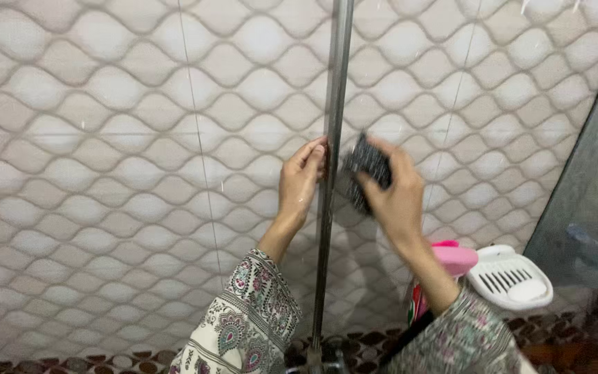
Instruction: The person scrubs a vertical metal pipe and the surrounding tiled wall in a bathroom using a steel wool pad. They repeatedly dip the pad into a bucket of water to keep it wet while scrubbing the fixtures and wall surface.
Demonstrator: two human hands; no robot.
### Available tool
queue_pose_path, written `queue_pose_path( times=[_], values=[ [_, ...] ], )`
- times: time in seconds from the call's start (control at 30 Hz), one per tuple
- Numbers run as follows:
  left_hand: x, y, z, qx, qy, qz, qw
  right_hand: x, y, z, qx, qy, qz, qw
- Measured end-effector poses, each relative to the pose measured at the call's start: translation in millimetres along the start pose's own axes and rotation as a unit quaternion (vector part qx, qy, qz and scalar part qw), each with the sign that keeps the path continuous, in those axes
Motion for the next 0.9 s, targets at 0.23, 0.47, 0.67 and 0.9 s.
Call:
queue_pose_path(
  times=[0.23,0.47,0.67,0.9],
  values=[
    [-32.8,45.6,-49.3,-0.011,0.032,0.035,0.999,23.6,21.5,19.7,-0.01,0.01,-0.007,1.0],
    [-45.8,77.3,-72.7,-0.01,0.03,0.021,0.999,43.6,19.4,5.0,0.113,0.001,0.038,0.993],
    [-59.0,91.3,-93.9,-0.055,0.013,0.129,0.99,46.7,8.8,-19.4,0.112,0.027,0.082,0.99],
    [-107.7,127.5,-185.9,-0.223,-0.061,0.25,0.94,66.3,-11.2,-189.7,0.177,0.148,0.028,0.973]
  ],
)
Point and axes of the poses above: each hand's wrist, its own z-axis towards the middle knuckle, its own x-axis out of the palm, y = z × x, the point moved 5 cm from there along z, towards the middle knuckle, and after that the axes turned 8 degrees about -z, right-handed, at the moved point
